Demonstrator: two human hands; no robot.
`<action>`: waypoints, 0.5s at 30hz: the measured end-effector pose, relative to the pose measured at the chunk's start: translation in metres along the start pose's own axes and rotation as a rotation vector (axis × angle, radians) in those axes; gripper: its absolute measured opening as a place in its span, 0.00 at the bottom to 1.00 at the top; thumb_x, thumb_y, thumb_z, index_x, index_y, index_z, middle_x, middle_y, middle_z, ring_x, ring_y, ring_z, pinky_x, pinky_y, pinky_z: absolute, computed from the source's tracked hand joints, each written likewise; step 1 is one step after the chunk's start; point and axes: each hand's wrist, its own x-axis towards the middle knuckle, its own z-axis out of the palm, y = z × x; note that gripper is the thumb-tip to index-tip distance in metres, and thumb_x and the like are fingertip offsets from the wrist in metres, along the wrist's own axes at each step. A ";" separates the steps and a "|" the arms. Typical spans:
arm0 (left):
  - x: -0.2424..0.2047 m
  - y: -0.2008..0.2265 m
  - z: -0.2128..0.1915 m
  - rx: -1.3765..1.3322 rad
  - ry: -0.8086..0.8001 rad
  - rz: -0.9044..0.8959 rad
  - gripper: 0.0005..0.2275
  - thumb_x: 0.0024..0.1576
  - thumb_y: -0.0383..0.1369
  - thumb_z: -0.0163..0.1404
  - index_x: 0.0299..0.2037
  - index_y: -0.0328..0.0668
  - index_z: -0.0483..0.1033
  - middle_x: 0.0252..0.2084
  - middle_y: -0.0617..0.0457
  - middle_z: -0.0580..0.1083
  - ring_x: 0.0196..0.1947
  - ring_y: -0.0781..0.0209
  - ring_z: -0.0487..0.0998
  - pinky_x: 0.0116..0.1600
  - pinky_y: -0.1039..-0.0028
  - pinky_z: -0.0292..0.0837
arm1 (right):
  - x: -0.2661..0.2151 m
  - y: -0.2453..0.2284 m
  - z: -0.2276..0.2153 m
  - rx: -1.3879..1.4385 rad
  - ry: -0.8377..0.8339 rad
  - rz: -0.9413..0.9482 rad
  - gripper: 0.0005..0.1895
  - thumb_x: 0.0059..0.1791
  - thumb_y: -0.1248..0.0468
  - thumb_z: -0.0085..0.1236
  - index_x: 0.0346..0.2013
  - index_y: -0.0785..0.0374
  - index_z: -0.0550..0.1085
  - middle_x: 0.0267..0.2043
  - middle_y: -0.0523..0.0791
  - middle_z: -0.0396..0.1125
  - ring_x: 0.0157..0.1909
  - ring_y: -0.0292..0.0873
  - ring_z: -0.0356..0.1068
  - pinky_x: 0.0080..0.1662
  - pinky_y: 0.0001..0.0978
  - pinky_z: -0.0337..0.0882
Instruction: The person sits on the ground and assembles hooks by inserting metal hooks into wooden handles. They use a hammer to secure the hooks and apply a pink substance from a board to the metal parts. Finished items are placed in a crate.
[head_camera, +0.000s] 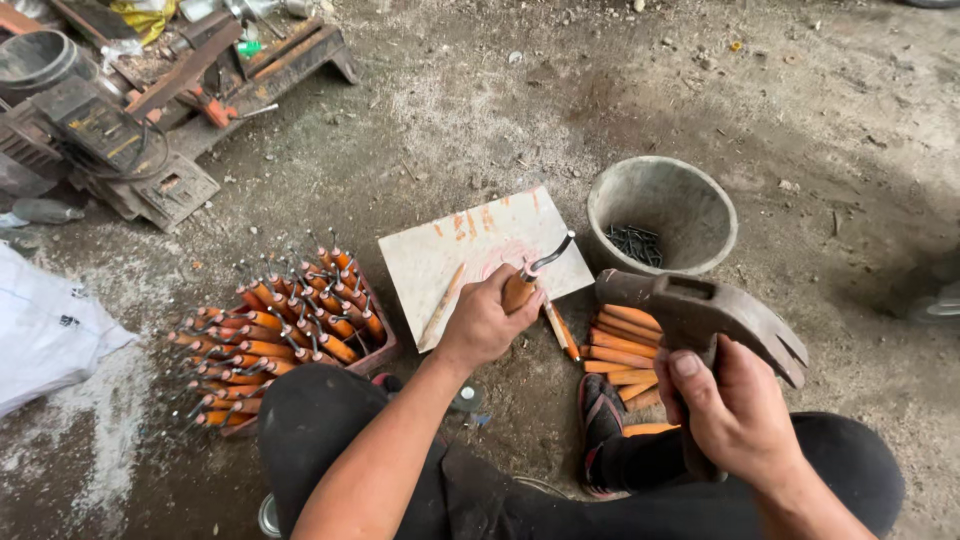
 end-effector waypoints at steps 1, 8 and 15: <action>0.001 0.002 0.000 -0.011 0.004 0.013 0.13 0.59 0.42 0.56 0.39 0.39 0.74 0.27 0.47 0.77 0.25 0.56 0.78 0.36 0.65 0.72 | -0.001 0.002 -0.001 0.005 0.008 0.005 0.12 0.56 0.59 0.46 0.35 0.66 0.71 0.22 0.40 0.65 0.22 0.33 0.64 0.26 0.27 0.66; -0.001 0.001 -0.002 -0.093 0.060 0.106 0.15 0.59 0.42 0.55 0.48 0.39 0.73 0.33 0.50 0.79 0.31 0.60 0.79 0.40 0.67 0.74 | 0.021 0.069 0.018 -0.019 -0.122 0.322 0.16 0.55 0.55 0.47 0.39 0.69 0.70 0.21 0.45 0.64 0.18 0.39 0.63 0.21 0.35 0.66; 0.000 -0.009 0.000 -0.339 -0.069 0.002 0.17 0.63 0.40 0.43 0.57 0.38 0.65 0.30 0.52 0.72 0.27 0.61 0.76 0.35 0.65 0.75 | 0.051 0.261 0.114 -0.698 -0.486 0.398 0.26 0.51 0.50 0.56 0.54 0.66 0.66 0.43 0.58 0.70 0.48 0.58 0.72 0.50 0.49 0.71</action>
